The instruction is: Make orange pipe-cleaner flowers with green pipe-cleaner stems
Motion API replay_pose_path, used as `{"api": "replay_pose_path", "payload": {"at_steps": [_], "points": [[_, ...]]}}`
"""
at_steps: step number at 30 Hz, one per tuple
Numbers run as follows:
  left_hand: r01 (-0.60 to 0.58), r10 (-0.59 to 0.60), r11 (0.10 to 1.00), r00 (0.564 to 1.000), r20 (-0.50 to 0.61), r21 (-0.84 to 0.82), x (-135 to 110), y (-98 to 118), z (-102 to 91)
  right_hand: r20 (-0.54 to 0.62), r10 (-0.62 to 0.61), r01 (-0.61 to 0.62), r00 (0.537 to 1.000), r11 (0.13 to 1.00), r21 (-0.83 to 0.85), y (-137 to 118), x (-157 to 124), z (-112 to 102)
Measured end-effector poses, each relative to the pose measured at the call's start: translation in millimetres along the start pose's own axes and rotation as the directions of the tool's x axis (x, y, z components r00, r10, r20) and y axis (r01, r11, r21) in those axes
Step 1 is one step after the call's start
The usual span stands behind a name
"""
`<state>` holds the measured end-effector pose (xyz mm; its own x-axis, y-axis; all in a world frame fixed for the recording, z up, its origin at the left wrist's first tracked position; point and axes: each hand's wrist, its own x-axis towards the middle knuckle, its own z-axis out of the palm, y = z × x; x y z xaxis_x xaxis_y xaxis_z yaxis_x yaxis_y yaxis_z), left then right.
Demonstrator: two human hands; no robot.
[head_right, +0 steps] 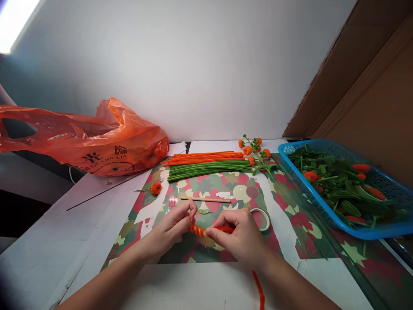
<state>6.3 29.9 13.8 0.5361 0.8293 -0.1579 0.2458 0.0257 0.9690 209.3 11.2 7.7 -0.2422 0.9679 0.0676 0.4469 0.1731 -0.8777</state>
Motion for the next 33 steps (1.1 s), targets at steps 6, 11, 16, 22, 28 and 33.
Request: {"api": "replay_pose_path", "payload": {"at_steps": [6, 11, 16, 22, 28, 33], "points": [[-0.042, 0.043, 0.999, 0.994, -0.103, 0.017, 1.3, -6.8, 6.8, -0.087, -0.512, 0.464, 0.854, 0.827, -0.318, -1.3, -3.4, -3.2], [-0.068, 0.089, 0.993, 0.966, -0.244, 0.093, 1.5, -8.6, 10.9, -0.104, -0.643, 0.530, 0.759, 0.702, -0.475, 0.6, -4.9, 2.5], [-0.095, 0.078, 0.995, 0.928, -0.364, -0.027, 2.5, -10.7, 17.5, -0.131, -0.651, 0.553, 0.748, 0.720, -0.419, 4.9, -8.6, 10.7], [-0.128, -0.006, 0.919, 0.940, -0.340, -0.372, 8.1, -14.6, 25.2, -0.164, -0.633, 0.548, 0.756, 0.750, -0.370, 6.2, -10.3, 13.3], [-0.031, -0.116, 0.738, 0.978, -0.172, -0.674, 12.4, -13.6, 26.0, -0.154, -0.595, 0.551, 0.789, 0.796, -0.250, 9.8, -8.1, 10.7], [-0.014, -0.101, 0.694, 0.988, -0.117, -0.720, 10.3, -9.0, 23.5, -0.201, -0.294, 0.308, 0.934, 0.951, 0.042, 9.9, -6.0, 7.9]]}}
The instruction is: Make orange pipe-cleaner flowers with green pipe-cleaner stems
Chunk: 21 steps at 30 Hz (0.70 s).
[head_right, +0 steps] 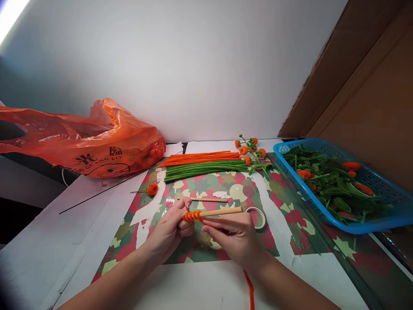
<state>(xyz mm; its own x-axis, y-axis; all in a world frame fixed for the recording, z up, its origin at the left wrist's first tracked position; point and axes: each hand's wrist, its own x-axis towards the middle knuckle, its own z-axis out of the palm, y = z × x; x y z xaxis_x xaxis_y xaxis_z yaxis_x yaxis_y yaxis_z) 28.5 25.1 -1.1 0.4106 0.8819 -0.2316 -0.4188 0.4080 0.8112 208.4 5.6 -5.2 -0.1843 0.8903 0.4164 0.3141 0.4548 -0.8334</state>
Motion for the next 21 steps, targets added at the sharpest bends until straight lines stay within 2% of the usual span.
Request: {"api": "replay_pose_path", "payload": {"at_steps": [2, 4, 7, 12, 16, 19, 21], "points": [[-0.006, 0.006, 1.000, 1.000, 0.014, 0.000, -1.0, 1.7, 0.0, 0.029, 0.189, -0.191, 0.982, 0.971, 0.144, 0.6, 1.6, 0.0], [-0.005, 0.006, 1.000, 1.000, 0.029, -0.002, -1.4, 2.8, -0.5, 0.074, 0.340, -0.347, 0.938, 0.899, 0.266, 2.1, 3.1, 0.2], [-0.001, -0.001, 1.000, 0.998, 0.055, 0.025, -1.5, 4.5, -1.8, 0.123, 0.465, -0.474, 0.877, 0.793, 0.382, 4.5, 4.9, -0.9], [-0.004, -0.010, 0.993, 0.992, 0.124, 0.115, -2.7, 8.8, -5.1, 0.227, 0.401, -0.461, 0.888, 0.777, 0.429, 5.9, 8.8, -5.8], [-0.026, -0.003, 0.981, 0.989, 0.149, 0.191, -3.6, 12.6, -7.4, 0.289, 0.404, -0.496, 0.868, 0.747, 0.444, 9.4, 9.7, -7.2], [0.002, -0.037, 0.971, 0.989, 0.141, 0.239, -3.7, 15.8, -7.8, 0.257, 0.344, -0.417, 0.903, 0.845, 0.335, 12.9, 6.9, -9.3], [0.043, -0.079, 0.967, 0.988, 0.135, 0.252, -3.6, 17.6, -8.0, 0.301, 0.247, -0.322, 0.921, 0.917, 0.235, 13.2, 5.2, -12.6]]}}
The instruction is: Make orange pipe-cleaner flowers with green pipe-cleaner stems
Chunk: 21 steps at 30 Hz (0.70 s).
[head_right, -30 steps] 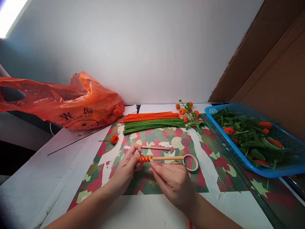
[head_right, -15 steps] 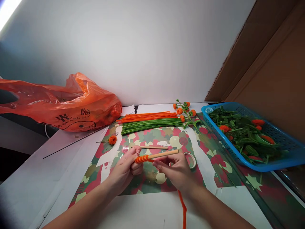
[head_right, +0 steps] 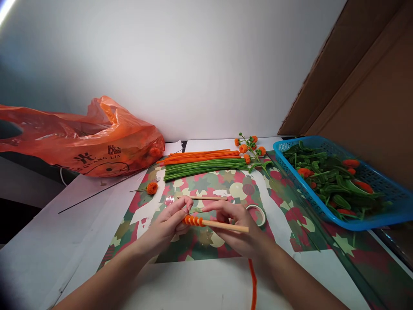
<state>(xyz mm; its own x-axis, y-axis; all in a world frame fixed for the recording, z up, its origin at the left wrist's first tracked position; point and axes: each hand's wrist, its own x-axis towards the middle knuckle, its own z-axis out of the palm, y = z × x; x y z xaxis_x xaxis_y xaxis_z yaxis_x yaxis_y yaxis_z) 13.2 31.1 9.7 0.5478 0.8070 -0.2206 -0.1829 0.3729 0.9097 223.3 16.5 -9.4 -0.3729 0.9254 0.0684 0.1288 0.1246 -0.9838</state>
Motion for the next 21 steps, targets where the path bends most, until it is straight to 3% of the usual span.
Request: {"api": "replay_pose_path", "payload": {"at_steps": [5, 11, 16, 21], "points": [[0.108, -0.106, 0.993, 0.994, 0.036, -0.039, 0.1, -1.3, -3.0, 0.202, -0.062, 0.089, 0.977, 0.988, -0.124, -9.5, -2.1, -5.8], [0.124, -0.120, 0.988, 0.992, 0.047, -0.089, 1.6, -3.7, -5.4, 0.103, -0.031, 0.028, 0.994, 0.999, 0.027, -11.5, -0.8, -1.8], [0.124, -0.122, 0.990, 0.992, 0.037, -0.062, 0.9, -2.2, -6.9, 0.104, 0.034, -0.047, 0.994, 0.991, 0.125, -8.1, 1.0, 2.5], [0.120, -0.120, 0.993, 0.991, 0.053, -0.006, -0.2, -1.5, -8.3, 0.184, 0.146, -0.151, 0.972, 0.989, 0.012, -9.2, 5.4, -2.4]]}}
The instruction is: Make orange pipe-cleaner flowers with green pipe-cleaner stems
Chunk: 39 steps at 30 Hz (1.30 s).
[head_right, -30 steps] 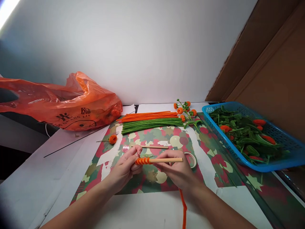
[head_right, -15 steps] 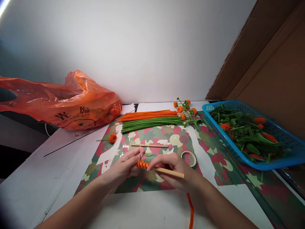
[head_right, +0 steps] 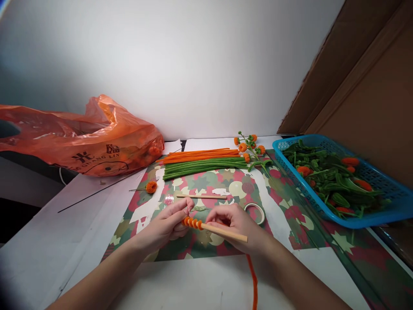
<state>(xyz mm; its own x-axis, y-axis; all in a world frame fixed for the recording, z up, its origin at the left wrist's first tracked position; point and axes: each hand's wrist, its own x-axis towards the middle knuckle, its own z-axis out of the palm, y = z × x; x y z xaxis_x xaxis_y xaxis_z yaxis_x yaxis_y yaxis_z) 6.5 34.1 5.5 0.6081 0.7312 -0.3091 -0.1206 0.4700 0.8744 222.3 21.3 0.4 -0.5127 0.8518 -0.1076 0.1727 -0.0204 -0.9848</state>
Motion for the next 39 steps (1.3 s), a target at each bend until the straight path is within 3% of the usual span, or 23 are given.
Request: {"api": "replay_pose_path", "payload": {"at_steps": [5, 12, 20, 26, 31, 35, 39], "points": [[-0.028, 0.020, 0.987, 0.998, 0.054, 0.156, -2.1, 8.3, 3.5, 0.008, 0.008, -0.006, 1.000, 0.990, -0.139, -9.3, -0.4, -5.6], [-0.048, 0.076, 0.868, 0.996, -0.037, 0.494, -6.9, 14.3, 1.0, -0.092, -0.002, -0.020, 0.996, 0.971, -0.236, -10.4, -2.5, 0.2], [-0.042, 0.168, 0.783, 0.975, -0.145, 0.620, -3.5, 9.6, -4.4, -0.102, 0.040, -0.053, 0.994, 0.991, -0.124, -16.9, -6.8, 1.6], [-0.136, 0.347, 0.800, 0.899, -0.266, 0.584, 2.2, 1.4, -3.4, -0.128, -0.081, 0.055, 0.988, 0.979, -0.194, -12.3, -7.4, 6.9], [-0.249, 0.407, 0.874, 0.844, -0.348, 0.418, 4.6, -4.2, 2.6, -0.037, -0.150, 0.135, 0.988, 0.955, -0.263, -7.1, -6.6, 11.9], [-0.282, 0.339, 0.938, 0.870, -0.358, 0.202, 6.1, -4.6, 4.5, 0.022, -0.140, 0.140, 0.990, 0.948, -0.287, -4.7, -5.3, 12.9], [-0.235, 0.234, 0.971, 0.924, -0.303, 0.033, 6.7, -2.9, 5.3, -0.020, -0.135, 0.127, 0.991, 0.965, -0.229, -1.9, -2.6, 11.8]]}}
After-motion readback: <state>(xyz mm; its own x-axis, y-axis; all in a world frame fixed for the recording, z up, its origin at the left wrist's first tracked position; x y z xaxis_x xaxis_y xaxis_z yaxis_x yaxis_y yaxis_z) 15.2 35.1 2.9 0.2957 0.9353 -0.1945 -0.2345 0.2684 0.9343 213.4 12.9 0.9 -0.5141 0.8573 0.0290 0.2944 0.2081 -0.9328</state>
